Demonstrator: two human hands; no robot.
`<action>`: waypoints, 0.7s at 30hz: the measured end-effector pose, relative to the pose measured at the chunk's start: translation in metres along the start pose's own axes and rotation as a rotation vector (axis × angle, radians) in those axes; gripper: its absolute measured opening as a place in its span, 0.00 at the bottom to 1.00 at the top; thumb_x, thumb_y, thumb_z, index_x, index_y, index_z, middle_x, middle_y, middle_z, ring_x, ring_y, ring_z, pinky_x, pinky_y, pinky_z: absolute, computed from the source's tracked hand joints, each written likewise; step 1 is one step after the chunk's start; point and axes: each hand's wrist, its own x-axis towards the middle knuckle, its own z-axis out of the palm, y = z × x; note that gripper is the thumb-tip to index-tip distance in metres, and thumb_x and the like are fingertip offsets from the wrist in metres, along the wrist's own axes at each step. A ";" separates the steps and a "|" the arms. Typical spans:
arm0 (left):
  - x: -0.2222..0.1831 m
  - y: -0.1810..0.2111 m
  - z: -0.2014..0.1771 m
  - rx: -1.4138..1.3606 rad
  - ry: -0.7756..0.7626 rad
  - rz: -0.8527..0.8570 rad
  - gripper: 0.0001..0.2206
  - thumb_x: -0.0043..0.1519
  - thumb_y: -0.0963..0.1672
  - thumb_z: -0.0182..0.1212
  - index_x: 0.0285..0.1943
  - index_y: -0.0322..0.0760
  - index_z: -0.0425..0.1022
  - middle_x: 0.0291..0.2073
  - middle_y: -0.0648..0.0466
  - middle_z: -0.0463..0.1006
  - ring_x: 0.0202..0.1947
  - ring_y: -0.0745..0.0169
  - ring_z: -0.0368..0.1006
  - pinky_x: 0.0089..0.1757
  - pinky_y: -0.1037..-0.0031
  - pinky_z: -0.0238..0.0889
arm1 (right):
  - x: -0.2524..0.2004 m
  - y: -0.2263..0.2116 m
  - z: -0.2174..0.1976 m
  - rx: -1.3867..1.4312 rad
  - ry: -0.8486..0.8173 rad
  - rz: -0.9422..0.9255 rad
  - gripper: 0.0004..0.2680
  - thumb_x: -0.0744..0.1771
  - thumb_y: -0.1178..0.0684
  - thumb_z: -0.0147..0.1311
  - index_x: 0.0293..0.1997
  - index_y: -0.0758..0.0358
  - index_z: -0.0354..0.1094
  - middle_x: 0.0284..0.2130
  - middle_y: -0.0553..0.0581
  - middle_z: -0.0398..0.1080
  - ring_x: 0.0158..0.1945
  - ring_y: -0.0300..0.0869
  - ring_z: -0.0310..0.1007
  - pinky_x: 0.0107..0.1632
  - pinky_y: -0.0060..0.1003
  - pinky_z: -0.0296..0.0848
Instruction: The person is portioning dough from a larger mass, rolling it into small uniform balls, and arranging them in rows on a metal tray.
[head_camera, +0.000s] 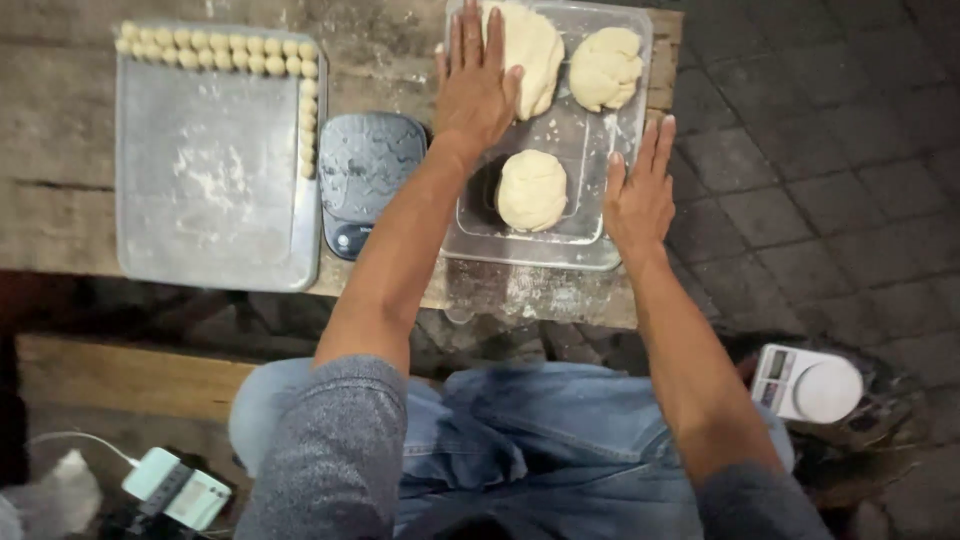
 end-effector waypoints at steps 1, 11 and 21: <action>0.002 0.002 0.002 -0.034 0.016 -0.025 0.32 0.80 0.54 0.41 0.85 0.43 0.28 0.81 0.43 0.24 0.81 0.41 0.23 0.74 0.46 0.29 | 0.001 0.001 0.002 0.007 0.034 -0.011 0.27 0.75 0.32 0.26 0.83 0.56 0.36 0.79 0.51 0.31 0.69 0.66 0.63 0.58 0.63 0.66; 0.023 -0.003 -0.034 -0.096 -0.352 -0.068 0.41 0.68 0.64 0.27 0.83 0.40 0.30 0.81 0.41 0.29 0.80 0.40 0.23 0.70 0.41 0.20 | -0.001 0.012 0.011 -0.042 0.030 0.014 0.24 0.76 0.36 0.31 0.83 0.54 0.37 0.79 0.48 0.31 0.71 0.64 0.63 0.61 0.63 0.65; 0.028 0.008 -0.010 0.027 0.005 0.157 0.31 0.73 0.58 0.39 0.81 0.42 0.47 0.75 0.52 0.45 0.74 0.49 0.39 0.64 0.34 0.38 | 0.008 0.007 0.009 -0.060 0.063 0.014 0.25 0.74 0.35 0.33 0.82 0.50 0.37 0.80 0.50 0.33 0.58 0.70 0.71 0.55 0.62 0.67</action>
